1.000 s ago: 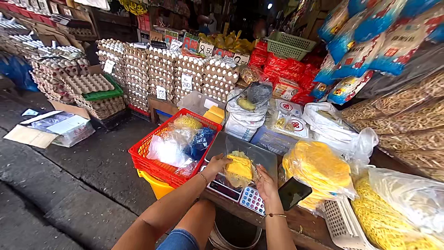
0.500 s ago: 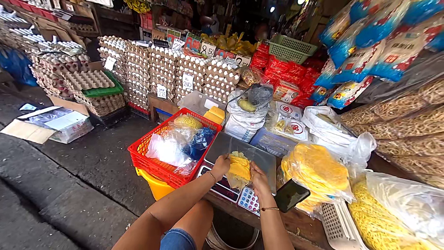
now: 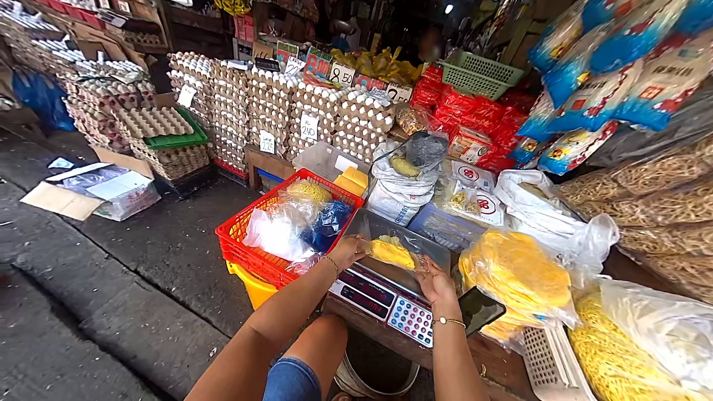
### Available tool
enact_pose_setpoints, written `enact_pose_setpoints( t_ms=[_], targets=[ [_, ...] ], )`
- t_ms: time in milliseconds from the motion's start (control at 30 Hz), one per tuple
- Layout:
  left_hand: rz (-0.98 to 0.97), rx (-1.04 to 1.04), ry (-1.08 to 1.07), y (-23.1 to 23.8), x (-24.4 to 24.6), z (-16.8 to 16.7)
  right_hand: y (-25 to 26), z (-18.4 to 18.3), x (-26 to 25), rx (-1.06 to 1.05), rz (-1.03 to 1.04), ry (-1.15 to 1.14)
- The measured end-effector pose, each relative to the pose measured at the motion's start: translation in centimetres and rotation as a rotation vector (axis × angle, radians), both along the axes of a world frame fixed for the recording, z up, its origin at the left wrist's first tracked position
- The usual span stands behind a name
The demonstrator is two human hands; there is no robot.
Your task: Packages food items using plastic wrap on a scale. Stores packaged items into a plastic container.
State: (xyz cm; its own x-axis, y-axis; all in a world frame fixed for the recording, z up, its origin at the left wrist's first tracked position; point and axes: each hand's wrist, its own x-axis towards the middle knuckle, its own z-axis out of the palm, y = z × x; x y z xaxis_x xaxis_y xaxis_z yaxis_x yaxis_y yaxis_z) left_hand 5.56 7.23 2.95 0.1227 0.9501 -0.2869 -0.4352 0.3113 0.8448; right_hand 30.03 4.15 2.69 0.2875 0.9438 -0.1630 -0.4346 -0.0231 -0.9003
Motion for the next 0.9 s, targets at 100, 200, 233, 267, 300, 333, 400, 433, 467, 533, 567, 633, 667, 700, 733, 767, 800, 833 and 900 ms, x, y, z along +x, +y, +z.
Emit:
enact_pose_setpoints(
  t_ms=[100, 200, 233, 267, 300, 333, 400, 433, 467, 533, 567, 633, 667, 700, 733, 767, 800, 833, 900],
  targets=[
    [-0.017, 0.006, -0.020, 0.3, -0.1, -0.1, 0.7, -0.4, -0.3, 0.014, -0.012, 0.034],
    [-0.054, 0.027, 0.039, -0.4, -0.3, -0.2, 0.3, -0.7, -0.5, 0.007, -0.029, 0.045],
    [-0.069, 0.047, 0.081, -0.9, -0.5, -0.1, 0.0, -0.8, -0.4, -0.003, -0.032, 0.032],
    [-0.092, 0.070, 0.120, -1.5, -0.9, 0.0, -0.5, -0.8, -0.2, -0.018, -0.031, 0.002],
    [-0.121, 0.099, 0.164, -1.9, -1.3, 0.2, -0.9, -0.8, 0.2, -0.026, -0.023, -0.032],
    [-0.148, 0.132, 0.203, -2.2, -1.8, 0.2, -1.4, -0.8, 0.6, -0.028, -0.009, -0.071],
    [-0.169, 0.184, 0.260, -2.8, -2.6, 0.0, -2.5, -0.6, 1.4, -0.033, 0.017, -0.156],
    [-0.167, 0.207, 0.292, -2.9, -2.9, -0.1, -3.0, -0.5, 1.7, -0.033, 0.027, -0.200],
    [-0.163, 0.233, 0.330, -2.9, -3.0, -0.3, -3.4, -0.3, 1.9, -0.035, 0.039, -0.256],
    [-0.162, 0.303, 0.442, -3.1, -3.0, -0.6, -4.3, -0.2, 2.1, -0.046, 0.077, -0.421],
    [-0.172, 0.348, 0.522, -3.2, -3.1, -0.7, -4.7, -0.3, 2.2, -0.043, 0.109, -0.512],
    [-0.214, 0.429, 0.686, -3.5, -3.2, -0.6, -5.3, -0.5, 2.2, -0.021, 0.152, -0.664],
    [-0.244, 0.459, 0.759, -3.7, -3.3, -0.4, -5.6, -0.6, 2.2, -0.011, 0.166, -0.723],
    [-0.270, 0.489, 0.815, -3.8, -3.4, -0.3, -5.8, -0.7, 2.2, -0.002, 0.164, -0.773],
    [-0.280, 0.520, 0.853, -3.8, -3.5, -0.2, -5.9, -0.7, 2.3, 0.001, 0.164, -0.814],
    [-0.285, 0.541, 0.881, -3.7, -3.7, -0.2, -5.9, -0.7, 2.4, 0.002, 0.165, -0.853],
    [-0.287, 0.549, 0.898, -3.7, -4.0, 0.0, -5.9, -0.6, 2.4, 0.006, 0.162, -0.889],
    [-0.291, 0.548, 0.899, -3.6, -4.3, 0.0, -6.0, -0.7, 2.5, 0.008, 0.160, -0.912],
    [-0.316, 0.514, 0.876, -3.6, -4.5, -0.5, -6.5, -1.2, 3.0, 0.003, 0.170, -0.943]
  ],
)
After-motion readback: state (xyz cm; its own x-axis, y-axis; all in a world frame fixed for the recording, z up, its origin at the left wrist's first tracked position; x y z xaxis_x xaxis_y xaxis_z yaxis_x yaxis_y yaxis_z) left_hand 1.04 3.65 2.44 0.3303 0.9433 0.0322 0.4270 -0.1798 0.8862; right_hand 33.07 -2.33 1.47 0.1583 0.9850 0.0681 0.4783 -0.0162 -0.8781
